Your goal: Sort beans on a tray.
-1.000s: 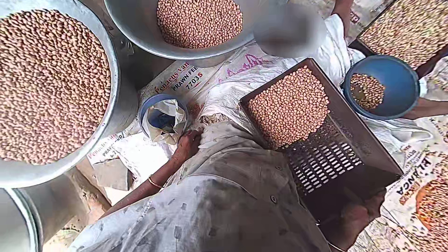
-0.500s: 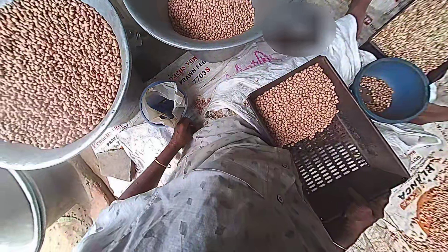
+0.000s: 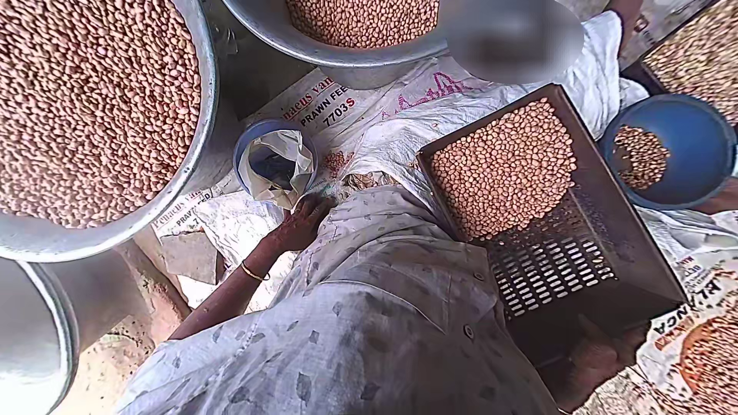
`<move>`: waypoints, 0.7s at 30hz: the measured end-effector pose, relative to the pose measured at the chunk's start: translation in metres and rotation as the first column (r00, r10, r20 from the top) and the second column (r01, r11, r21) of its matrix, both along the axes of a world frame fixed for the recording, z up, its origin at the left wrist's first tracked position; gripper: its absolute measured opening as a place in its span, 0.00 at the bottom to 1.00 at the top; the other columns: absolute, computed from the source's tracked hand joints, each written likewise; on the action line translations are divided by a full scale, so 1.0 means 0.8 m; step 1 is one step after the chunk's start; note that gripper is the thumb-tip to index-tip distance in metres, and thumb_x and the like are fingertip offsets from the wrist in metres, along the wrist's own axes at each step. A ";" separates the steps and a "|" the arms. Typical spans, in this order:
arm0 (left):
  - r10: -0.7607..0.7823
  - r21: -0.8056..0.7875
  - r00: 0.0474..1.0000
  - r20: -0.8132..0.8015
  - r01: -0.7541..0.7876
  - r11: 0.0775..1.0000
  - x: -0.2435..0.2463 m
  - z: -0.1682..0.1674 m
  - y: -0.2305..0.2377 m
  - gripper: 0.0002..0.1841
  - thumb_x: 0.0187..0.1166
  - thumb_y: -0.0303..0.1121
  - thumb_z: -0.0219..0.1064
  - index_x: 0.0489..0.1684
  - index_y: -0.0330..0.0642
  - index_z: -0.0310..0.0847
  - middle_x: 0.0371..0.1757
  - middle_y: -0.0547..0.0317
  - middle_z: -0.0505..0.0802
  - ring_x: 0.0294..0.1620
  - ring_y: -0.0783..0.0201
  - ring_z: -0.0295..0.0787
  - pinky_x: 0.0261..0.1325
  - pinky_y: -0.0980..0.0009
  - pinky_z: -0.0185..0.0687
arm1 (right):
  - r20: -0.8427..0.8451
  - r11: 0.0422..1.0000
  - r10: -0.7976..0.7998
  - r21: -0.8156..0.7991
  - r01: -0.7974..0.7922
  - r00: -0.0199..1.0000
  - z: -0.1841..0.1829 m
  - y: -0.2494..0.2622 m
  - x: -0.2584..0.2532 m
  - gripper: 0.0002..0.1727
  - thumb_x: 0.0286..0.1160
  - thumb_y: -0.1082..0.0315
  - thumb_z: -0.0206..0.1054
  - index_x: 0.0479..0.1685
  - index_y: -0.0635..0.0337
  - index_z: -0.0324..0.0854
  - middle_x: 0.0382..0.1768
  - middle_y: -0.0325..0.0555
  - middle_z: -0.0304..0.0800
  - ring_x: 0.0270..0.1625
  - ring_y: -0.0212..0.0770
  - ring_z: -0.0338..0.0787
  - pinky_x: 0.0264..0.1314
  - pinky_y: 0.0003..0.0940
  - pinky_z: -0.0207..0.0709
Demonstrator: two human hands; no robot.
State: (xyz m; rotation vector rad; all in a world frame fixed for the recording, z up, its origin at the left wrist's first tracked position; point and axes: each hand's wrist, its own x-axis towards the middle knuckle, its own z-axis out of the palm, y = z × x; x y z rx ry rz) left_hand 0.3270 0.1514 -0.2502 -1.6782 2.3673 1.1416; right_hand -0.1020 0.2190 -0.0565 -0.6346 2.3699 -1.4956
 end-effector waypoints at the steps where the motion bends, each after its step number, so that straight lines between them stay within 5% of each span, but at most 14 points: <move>1: -0.028 0.063 0.999 0.023 0.026 0.998 0.001 0.007 -0.003 0.47 0.73 0.32 0.72 0.96 0.56 0.49 0.93 0.35 0.56 0.94 0.31 0.44 0.74 0.16 0.52 | 0.016 1.000 -0.015 -0.003 0.015 1.000 -0.002 0.002 -0.004 0.38 0.55 0.96 0.50 0.78 0.86 0.55 0.65 0.56 0.77 0.58 0.19 0.81 0.62 0.12 0.73; 3: -0.050 0.101 0.998 0.031 0.047 0.994 0.002 0.011 -0.005 0.55 0.66 0.32 0.79 0.97 0.59 0.45 0.95 0.36 0.50 0.95 0.29 0.38 0.72 0.13 0.49 | 0.039 1.000 -0.025 -0.011 0.026 0.999 -0.007 0.006 -0.014 0.45 0.55 0.93 0.48 0.86 0.84 0.43 0.76 0.67 0.69 0.67 0.27 0.80 0.65 0.14 0.72; 6: -0.050 0.134 0.998 0.038 0.045 0.990 -0.001 0.019 -0.007 0.53 0.67 0.32 0.78 0.97 0.57 0.47 0.95 0.35 0.49 0.94 0.29 0.38 0.77 0.19 0.47 | 0.057 0.996 -0.093 -0.001 0.093 0.994 -0.012 0.005 -0.022 0.47 0.54 0.93 0.47 0.88 0.84 0.42 0.80 0.70 0.67 0.71 0.29 0.79 0.67 0.14 0.72; 8: -0.045 0.172 0.996 0.073 0.032 0.985 -0.006 0.025 -0.010 0.46 0.74 0.30 0.72 0.96 0.56 0.50 0.95 0.35 0.48 0.95 0.29 0.36 0.78 0.20 0.48 | 0.089 0.993 -0.111 -0.022 0.114 0.990 -0.031 0.014 -0.044 0.46 0.56 0.94 0.48 0.89 0.79 0.46 0.81 0.63 0.67 0.73 0.27 0.77 0.72 0.15 0.69; 11: 0.158 -0.031 0.987 0.002 -0.158 0.987 -0.020 -0.005 0.008 0.30 0.83 0.24 0.59 0.87 0.57 0.69 0.90 0.36 0.63 0.91 0.29 0.52 0.69 0.23 0.64 | -0.064 0.985 0.155 -0.066 -0.159 0.986 -0.098 0.066 -0.117 0.47 0.63 0.87 0.58 0.91 0.74 0.45 0.86 0.60 0.62 0.81 0.30 0.74 0.81 0.20 0.68; 13: 0.321 -0.138 0.946 -0.038 -0.323 0.936 -0.032 -0.030 0.016 0.24 0.87 0.27 0.56 0.81 0.56 0.77 0.86 0.36 0.71 0.86 0.28 0.63 0.67 0.24 0.68 | -0.013 0.992 0.090 -0.085 -0.091 0.996 -0.074 0.051 -0.093 0.47 0.59 0.90 0.57 0.89 0.78 0.46 0.81 0.59 0.68 0.76 0.26 0.77 0.76 0.17 0.70; 15: 0.458 -0.088 0.889 -0.019 -0.457 0.885 -0.039 -0.040 0.013 0.23 0.87 0.29 0.57 0.81 0.43 0.75 0.85 0.30 0.71 0.84 0.26 0.65 0.72 0.23 0.63 | 0.143 0.988 -0.110 -0.089 0.123 0.984 -0.015 0.011 -0.036 0.45 0.51 0.96 0.52 0.83 0.81 0.52 0.66 0.54 0.76 0.61 0.20 0.82 0.65 0.13 0.74; 18: 0.600 -0.044 0.788 0.141 -0.600 0.799 -0.058 -0.033 0.004 0.33 0.77 0.32 0.68 0.87 0.43 0.67 0.85 0.29 0.68 0.83 0.28 0.67 0.73 0.29 0.64 | 0.076 0.987 0.062 -0.155 -0.050 0.995 -0.037 0.030 -0.052 0.44 0.55 0.90 0.55 0.83 0.86 0.47 0.69 0.58 0.75 0.63 0.21 0.84 0.66 0.14 0.76; 21: 0.653 0.019 0.717 0.244 -0.676 0.736 -0.076 -0.015 -0.011 0.42 0.72 0.35 0.75 0.90 0.43 0.59 0.86 0.25 0.62 0.84 0.25 0.62 0.73 0.26 0.61 | 0.096 0.986 0.043 -0.166 -0.026 0.994 -0.039 0.031 -0.059 0.43 0.53 0.91 0.54 0.82 0.83 0.51 0.64 0.50 0.79 0.60 0.18 0.85 0.64 0.14 0.77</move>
